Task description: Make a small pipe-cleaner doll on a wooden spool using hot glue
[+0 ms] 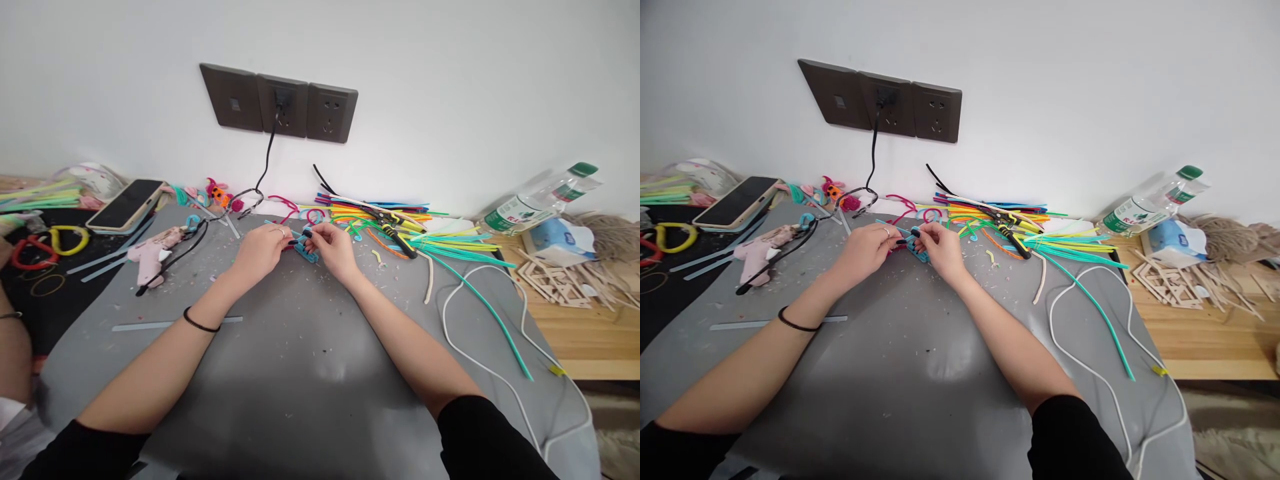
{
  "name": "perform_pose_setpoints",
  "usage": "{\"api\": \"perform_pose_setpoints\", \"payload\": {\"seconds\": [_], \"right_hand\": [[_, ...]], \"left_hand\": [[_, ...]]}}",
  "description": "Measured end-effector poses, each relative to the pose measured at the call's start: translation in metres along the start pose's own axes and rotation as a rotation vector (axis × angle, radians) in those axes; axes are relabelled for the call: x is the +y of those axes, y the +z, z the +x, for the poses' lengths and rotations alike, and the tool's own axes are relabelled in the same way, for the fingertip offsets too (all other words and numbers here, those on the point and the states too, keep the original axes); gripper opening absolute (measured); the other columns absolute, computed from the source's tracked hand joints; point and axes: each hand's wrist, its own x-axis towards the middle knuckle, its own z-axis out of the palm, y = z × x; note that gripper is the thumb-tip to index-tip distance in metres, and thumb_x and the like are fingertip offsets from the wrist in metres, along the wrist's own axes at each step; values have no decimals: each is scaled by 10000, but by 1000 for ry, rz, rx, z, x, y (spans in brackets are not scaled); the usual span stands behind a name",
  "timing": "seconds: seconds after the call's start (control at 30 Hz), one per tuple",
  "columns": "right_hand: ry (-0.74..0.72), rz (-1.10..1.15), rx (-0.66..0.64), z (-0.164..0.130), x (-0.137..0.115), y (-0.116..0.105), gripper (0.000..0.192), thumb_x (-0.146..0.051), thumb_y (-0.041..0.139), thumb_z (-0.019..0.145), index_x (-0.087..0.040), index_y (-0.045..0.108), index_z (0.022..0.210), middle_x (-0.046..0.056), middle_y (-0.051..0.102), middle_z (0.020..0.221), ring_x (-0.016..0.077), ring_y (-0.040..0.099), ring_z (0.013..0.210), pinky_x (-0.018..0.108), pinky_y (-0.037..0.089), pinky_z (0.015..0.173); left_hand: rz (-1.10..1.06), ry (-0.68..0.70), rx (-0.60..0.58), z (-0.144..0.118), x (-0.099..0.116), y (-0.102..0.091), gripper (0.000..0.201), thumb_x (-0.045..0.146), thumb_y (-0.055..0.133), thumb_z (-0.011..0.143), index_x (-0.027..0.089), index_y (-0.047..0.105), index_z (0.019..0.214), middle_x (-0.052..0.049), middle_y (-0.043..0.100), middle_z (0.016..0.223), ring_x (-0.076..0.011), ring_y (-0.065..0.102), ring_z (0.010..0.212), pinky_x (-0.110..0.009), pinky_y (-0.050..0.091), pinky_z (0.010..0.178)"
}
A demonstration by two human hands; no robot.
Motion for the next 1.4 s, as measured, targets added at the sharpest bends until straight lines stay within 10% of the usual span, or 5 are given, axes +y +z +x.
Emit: {"api": "perform_pose_setpoints", "payload": {"seconds": [0.47,0.93,1.23,1.4], "right_hand": [[5,159,83,3,-7,-8,543,-709,831,680,-222,630,812,-12,701,703,132,655,602,283,555,620],[-40,8,26,2,-7,-5,514,-729,749,760,-233,625,813,-14,656,673,153,622,604,300,516,596],[-238,-414,111,-4,-12,-8,241,-402,590,968,-248,577,782,-10,629,659,181,603,619,319,460,673],[-178,-242,62,1,-9,-10,298,-524,663,908,-247,604,814,-10,641,691,178,640,659,310,481,636]], "left_hand": [[-560,-278,73,1,9,2,615,786,513,906,191,658,950,-89,760,861,-194,662,707,-299,519,658],[-376,-247,149,-1,11,3,333,506,536,920,196,657,923,-79,760,849,-217,688,765,-314,532,703],[-184,-41,30,1,13,-6,236,360,473,951,216,631,851,-52,707,830,-194,604,741,-298,461,703],[-255,-100,13,2,9,-7,253,379,498,942,205,673,888,-46,723,812,-191,636,718,-288,476,694]]}}
